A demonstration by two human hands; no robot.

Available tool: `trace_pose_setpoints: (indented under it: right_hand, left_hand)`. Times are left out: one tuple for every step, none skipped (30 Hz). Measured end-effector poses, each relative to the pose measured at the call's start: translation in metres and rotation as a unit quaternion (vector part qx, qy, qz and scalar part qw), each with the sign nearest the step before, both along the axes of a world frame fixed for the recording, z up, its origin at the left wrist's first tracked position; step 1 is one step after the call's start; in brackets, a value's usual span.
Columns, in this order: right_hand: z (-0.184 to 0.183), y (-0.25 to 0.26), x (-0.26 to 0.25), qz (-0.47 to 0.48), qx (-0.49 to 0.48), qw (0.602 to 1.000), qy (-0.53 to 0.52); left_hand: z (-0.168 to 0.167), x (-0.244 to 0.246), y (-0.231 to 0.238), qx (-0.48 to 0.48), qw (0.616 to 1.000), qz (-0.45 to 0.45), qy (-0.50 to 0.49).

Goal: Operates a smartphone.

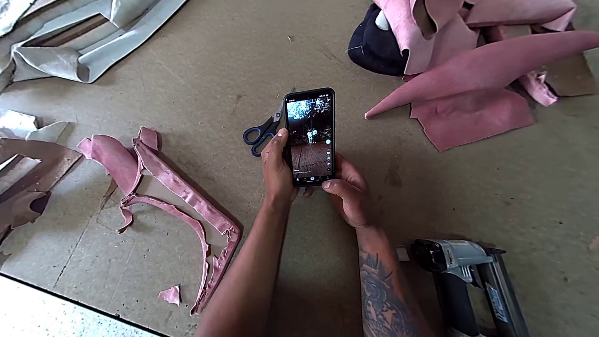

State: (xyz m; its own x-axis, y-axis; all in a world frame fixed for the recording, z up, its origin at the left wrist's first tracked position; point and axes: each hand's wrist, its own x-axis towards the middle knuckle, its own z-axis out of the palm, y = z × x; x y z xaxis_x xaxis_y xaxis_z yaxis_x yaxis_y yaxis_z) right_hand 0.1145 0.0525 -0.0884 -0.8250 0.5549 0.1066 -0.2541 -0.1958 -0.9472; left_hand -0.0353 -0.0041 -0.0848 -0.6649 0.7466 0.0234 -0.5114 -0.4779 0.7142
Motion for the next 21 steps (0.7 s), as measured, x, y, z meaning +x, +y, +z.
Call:
trace_pose_setpoints:
  right_hand:
    - [0.0000,0.0002,0.0003,0.003,0.001,1.000,0.000]
    - [-0.0001,0.0001,0.0005,0.004,0.001,1.000,0.002]
    - [-0.0002,-0.0003,0.0005,0.003,-0.002,1.000,0.003]
    - [-0.0002,-0.0006,0.0004,0.002,-0.005,1.000,0.003]
    - [-0.0005,-0.0007,0.0004,0.001,-0.007,1.000,0.003]
    - [-0.0008,-0.0009,0.0004,0.001,-0.008,1.000,0.002]
    - [-0.0011,-0.0008,0.0005,0.001,-0.008,1.000,0.001]
    - [-0.0012,-0.0008,0.0005,0.001,-0.007,1.000,0.002]
    - [-0.0010,-0.0008,0.0002,0.002,-0.006,1.000,0.004]
    - [-0.0005,-0.0011,-0.0003,0.001,-0.005,1.000,0.004]
    - [0.0001,-0.0015,-0.0009,-0.001,-0.003,1.000,0.003]
    - [0.0005,-0.0019,-0.0013,-0.005,-0.002,1.000,0.001]
    - [0.0010,-0.0025,-0.0017,-0.007,-0.002,1.000,-0.001]
    - [0.0015,-0.0029,-0.0018,-0.008,-0.001,1.000,-0.002]
    - [0.0017,-0.0030,-0.0021,-0.009,0.000,1.000,-0.002]
    - [0.0018,-0.0030,-0.0022,-0.009,0.001,1.000,-0.002]
    - [0.0020,-0.0031,-0.0025,-0.010,0.002,1.000,-0.003]
    - [0.0021,-0.0031,-0.0027,-0.010,0.002,1.000,-0.001]
    - [0.0019,-0.0028,-0.0027,-0.008,0.002,1.000,0.002]
    - [0.0018,-0.0025,-0.0027,-0.006,0.005,1.000,0.005]
    - [0.0021,-0.0024,-0.0029,-0.005,0.008,1.000,0.005]
  left_hand:
    - [-0.0005,-0.0003,-0.0001,0.003,1.000,-0.002,-0.002]
    - [-0.0008,-0.0007,-0.0003,0.005,1.000,-0.004,-0.002]
    - [-0.0006,-0.0009,-0.0006,0.006,1.000,-0.005,-0.003]
    - [-0.0001,-0.0009,-0.0007,0.007,1.000,-0.004,-0.005]
    - [0.0002,-0.0010,-0.0007,0.008,1.000,-0.003,-0.005]
    - [0.0003,-0.0009,-0.0007,0.008,1.000,-0.005,-0.005]
    - [0.0010,-0.0006,-0.0007,0.008,1.000,-0.004,-0.007]
    - [0.0014,-0.0003,-0.0006,0.009,1.000,-0.004,-0.008]
    - [0.0016,-0.0001,-0.0005,0.009,1.000,-0.004,-0.008]
    - [0.0012,-0.0002,-0.0006,0.010,1.000,-0.004,-0.009]
    - [0.0006,-0.0004,-0.0007,0.009,1.000,-0.004,-0.009]
    - [0.0000,-0.0004,-0.0006,0.007,1.000,-0.004,-0.007]
    - [-0.0002,-0.0003,-0.0006,0.006,1.000,-0.003,-0.004]
    - [-0.0001,-0.0003,-0.0006,0.006,1.000,-0.002,-0.002]
    - [0.0001,-0.0004,-0.0006,0.006,1.000,-0.003,-0.001]
    - [0.0000,-0.0007,-0.0008,0.006,1.000,-0.003,0.000]
    - [-0.0003,-0.0011,-0.0010,0.006,1.000,-0.004,-0.001]
    - [-0.0005,-0.0014,-0.0011,0.007,1.000,-0.006,-0.002]
    - [-0.0008,-0.0016,-0.0011,0.008,1.000,-0.008,-0.003]
    - [-0.0010,-0.0017,-0.0012,0.009,1.000,-0.008,-0.003]
    - [-0.0012,-0.0018,-0.0013,0.010,1.000,-0.009,-0.004]
